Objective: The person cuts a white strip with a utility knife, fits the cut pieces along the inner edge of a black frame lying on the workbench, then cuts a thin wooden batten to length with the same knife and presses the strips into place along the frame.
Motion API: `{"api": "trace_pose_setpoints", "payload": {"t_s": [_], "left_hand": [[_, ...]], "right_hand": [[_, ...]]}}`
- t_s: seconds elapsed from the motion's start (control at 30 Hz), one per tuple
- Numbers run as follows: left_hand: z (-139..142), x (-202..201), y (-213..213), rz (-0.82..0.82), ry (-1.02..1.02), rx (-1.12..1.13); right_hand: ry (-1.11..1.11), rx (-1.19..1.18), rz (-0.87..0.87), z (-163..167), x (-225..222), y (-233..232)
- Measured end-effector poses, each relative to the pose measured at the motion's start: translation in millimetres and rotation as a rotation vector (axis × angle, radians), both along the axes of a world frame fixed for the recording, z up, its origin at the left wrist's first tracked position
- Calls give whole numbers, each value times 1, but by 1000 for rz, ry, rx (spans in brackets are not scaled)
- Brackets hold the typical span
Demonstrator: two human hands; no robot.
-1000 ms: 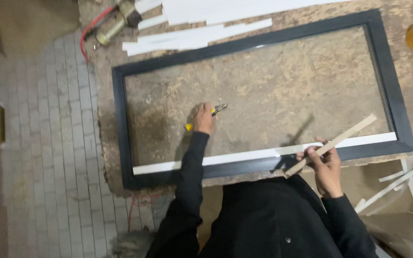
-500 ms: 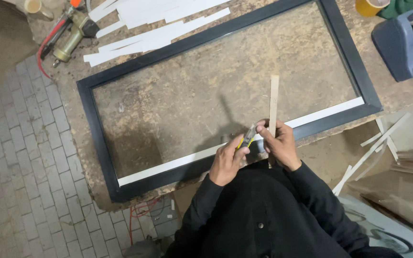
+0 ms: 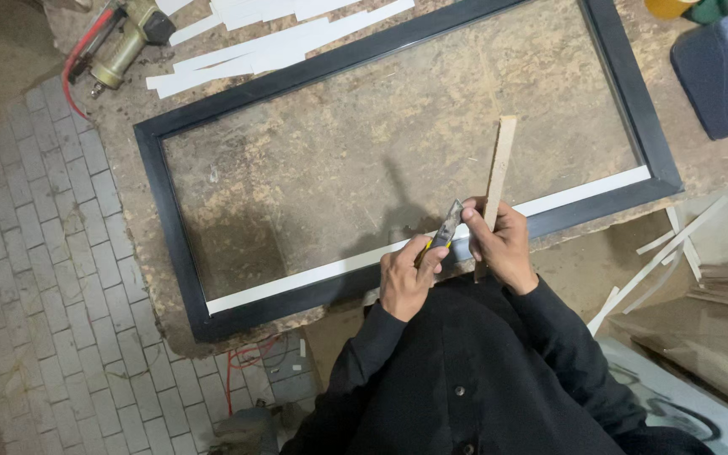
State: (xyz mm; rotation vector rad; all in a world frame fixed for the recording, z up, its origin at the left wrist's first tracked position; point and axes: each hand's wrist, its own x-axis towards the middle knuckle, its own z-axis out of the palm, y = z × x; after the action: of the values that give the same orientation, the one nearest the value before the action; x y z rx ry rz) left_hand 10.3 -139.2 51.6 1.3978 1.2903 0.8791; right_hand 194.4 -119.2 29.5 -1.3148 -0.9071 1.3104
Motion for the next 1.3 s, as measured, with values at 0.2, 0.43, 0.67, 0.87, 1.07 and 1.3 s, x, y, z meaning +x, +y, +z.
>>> {"api": "trace_pose_setpoints", "payload": {"t_s": [0.2, 0.43, 0.67, 0.87, 1.07, 1.3], "left_hand": [[-2, 5, 2, 16, 65, 14], [0, 6, 4, 58, 163, 227], [-3, 6, 3, 39, 65, 86], [0, 10, 1, 19, 17, -60], [8, 8, -3, 38, 18, 127], [-3, 5, -5, 17, 97, 157]], "right_hand": [[-36, 14, -8, 2, 4, 2], [-69, 41, -27, 2, 5, -5], [-32, 15, 13, 2, 7, -6], [-35, 15, 18, -1, 10, -9], [1, 8, 45, -5, 10, -11], [38, 2, 52, -7, 9, -12]]}}
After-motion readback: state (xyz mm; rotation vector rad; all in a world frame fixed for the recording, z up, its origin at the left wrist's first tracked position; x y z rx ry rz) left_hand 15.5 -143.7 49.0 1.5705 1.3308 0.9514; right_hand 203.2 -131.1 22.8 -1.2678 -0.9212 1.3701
